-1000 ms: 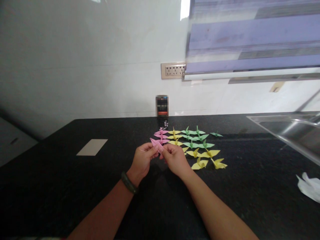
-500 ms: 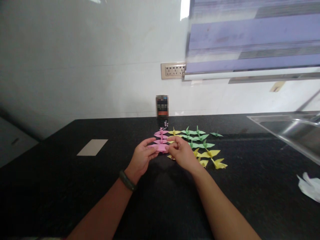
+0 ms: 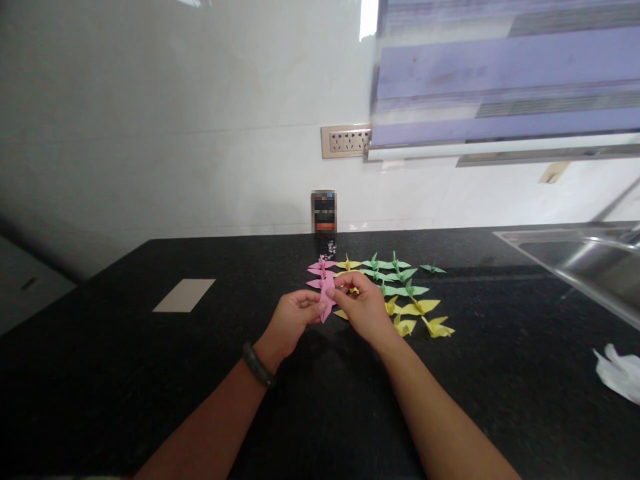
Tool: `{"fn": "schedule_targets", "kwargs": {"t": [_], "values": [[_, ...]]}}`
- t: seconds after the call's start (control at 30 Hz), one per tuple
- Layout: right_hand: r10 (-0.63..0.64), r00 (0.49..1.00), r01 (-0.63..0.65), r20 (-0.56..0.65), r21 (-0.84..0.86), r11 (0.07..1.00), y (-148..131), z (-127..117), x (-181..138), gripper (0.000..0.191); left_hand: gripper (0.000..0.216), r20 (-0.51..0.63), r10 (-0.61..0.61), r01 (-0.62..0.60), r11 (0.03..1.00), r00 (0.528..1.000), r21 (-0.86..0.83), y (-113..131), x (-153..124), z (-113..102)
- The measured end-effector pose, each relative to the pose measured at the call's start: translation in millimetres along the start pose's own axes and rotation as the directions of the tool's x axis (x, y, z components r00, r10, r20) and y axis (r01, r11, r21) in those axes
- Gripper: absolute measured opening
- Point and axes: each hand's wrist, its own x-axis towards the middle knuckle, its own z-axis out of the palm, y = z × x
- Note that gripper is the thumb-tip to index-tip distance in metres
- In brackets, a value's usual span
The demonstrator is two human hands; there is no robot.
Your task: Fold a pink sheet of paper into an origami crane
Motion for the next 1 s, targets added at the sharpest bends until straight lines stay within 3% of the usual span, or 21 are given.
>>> {"fn": "schedule_targets", "kwargs": {"t": [0.13, 0.33, 0.57, 0.73, 0.87, 1.0], "values": [[-0.118, 0.993, 0.116, -0.015, -0.076, 0.99, -2, -1, 0, 0.015, 0.019, -0.034, 0.068, -0.065, 0.996, 0.997, 0.062, -2, 2, 0], [-0.141, 0.987, 0.146, 0.075, -0.069, 0.987, -2, -2, 1, 0.009, 0.013, 0.012, 0.129, -0.13, 0.986, 0.992, 0.108, -2, 3, 1], [-0.127, 0.986, 0.121, 0.106, 0.064, 0.991, 4, -4, 1, 0.008, 0.022, 0.032, 0.015, -0.016, 1.0, 0.999, 0.02, 0, 0, 1], [-0.112, 0.981, 0.102, 0.159, 0.069, 0.992, 7, -3, 2, 0.007, 0.024, 0.021, 0.019, -0.02, 0.999, 1.0, 0.042, -1, 0, 1], [-0.182, 0.978, 0.176, 0.104, 0.061, 0.982, 6, -3, 0, 0.005, 0.021, 0.011, 0.024, -0.025, 0.997, 1.0, 0.069, 0, -1, 2], [-0.28, 0.951, 0.289, 0.132, -0.058, 0.956, 1, -4, -1, 0.013, 0.023, 0.017, 0.035, -0.036, 0.997, 0.999, 0.066, 0, -2, 0]]}}
